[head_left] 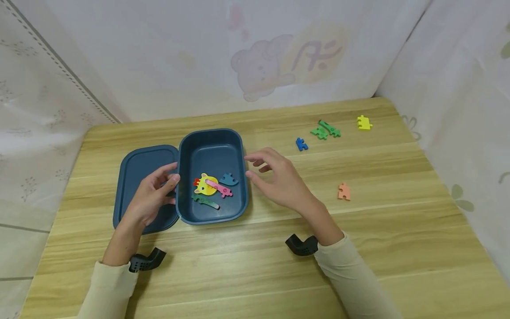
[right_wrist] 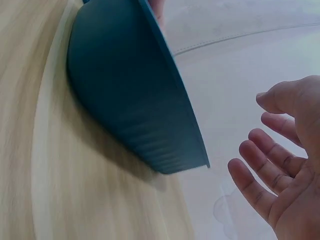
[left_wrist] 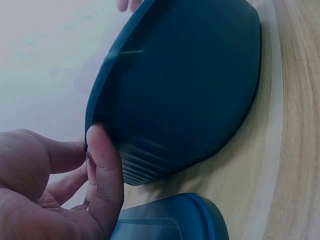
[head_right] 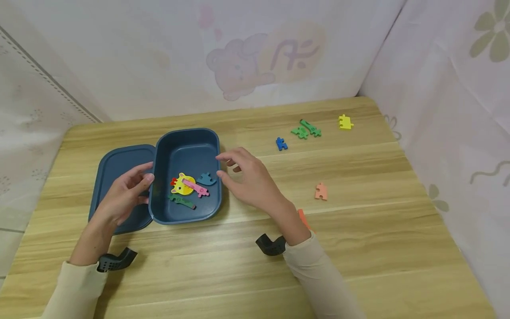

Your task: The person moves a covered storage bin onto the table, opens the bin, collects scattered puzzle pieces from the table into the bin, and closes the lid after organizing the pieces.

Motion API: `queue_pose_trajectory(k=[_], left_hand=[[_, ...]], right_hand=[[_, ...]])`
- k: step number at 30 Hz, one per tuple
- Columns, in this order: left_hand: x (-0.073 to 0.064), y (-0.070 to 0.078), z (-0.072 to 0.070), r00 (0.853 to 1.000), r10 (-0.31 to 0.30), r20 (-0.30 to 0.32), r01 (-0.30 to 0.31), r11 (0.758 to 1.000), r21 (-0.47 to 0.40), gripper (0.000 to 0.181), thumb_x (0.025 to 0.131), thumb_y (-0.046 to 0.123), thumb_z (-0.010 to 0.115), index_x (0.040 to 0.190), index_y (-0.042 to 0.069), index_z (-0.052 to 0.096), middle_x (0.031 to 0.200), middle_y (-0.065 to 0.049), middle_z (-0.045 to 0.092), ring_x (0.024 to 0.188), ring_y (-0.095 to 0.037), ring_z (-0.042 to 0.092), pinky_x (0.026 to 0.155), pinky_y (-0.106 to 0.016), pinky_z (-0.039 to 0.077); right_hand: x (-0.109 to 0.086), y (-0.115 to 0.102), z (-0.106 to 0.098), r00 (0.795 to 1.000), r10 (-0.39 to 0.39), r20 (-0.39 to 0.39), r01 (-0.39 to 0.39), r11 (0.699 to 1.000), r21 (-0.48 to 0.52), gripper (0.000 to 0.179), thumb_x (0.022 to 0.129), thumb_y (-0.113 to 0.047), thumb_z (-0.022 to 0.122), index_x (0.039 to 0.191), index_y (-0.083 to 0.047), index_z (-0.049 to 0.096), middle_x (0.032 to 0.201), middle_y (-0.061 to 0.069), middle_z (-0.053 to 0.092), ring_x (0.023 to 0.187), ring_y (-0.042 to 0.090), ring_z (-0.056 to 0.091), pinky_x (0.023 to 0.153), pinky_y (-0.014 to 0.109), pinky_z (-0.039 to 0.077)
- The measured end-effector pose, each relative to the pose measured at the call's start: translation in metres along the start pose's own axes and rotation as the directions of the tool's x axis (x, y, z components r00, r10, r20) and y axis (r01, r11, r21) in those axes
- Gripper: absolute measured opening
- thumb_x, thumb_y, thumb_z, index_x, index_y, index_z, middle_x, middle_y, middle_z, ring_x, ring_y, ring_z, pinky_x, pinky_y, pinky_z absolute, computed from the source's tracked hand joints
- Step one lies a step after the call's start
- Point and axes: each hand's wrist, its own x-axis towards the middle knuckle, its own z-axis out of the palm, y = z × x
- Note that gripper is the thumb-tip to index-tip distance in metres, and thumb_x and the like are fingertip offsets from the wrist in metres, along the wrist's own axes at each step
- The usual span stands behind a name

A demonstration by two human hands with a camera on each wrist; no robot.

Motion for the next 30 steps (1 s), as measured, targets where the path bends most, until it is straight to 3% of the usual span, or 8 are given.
queue_pose_trajectory(k=[13,30], left_hand=[[-0.001,0.002,-0.002,1.0,-0.002,0.001,0.002,1.0,0.004,0.063,0.111,0.03,0.056,0.167,0.013,0.032,0.112,0.01,0.056,0.097,-0.01,0.054,0.07,-0.024,0.062],[-0.001,-0.001,-0.001,1.0,-0.011,0.003,0.011,1.0,0.005,0.062,0.112,0.03,0.056,0.167,0.014,0.033,0.115,0.008,0.055,0.099,-0.011,0.053,0.071,-0.024,0.062]], right_hand=[[-0.024,0.022,-0.016,0.999,0.045,-0.007,-0.045,0.998,-0.048,0.029,0.1,-0.012,0.074,0.129,-0.01,0.072,0.127,0.011,0.071,0.11,0.025,0.07,0.094,0.043,0.063],[-0.06,0.03,-0.034,0.991,0.132,-0.018,-0.133,0.971,-0.197,0.032,0.099,-0.014,0.075,0.13,-0.007,0.071,0.126,0.013,0.071,0.111,0.032,0.069,0.092,0.049,0.062]])
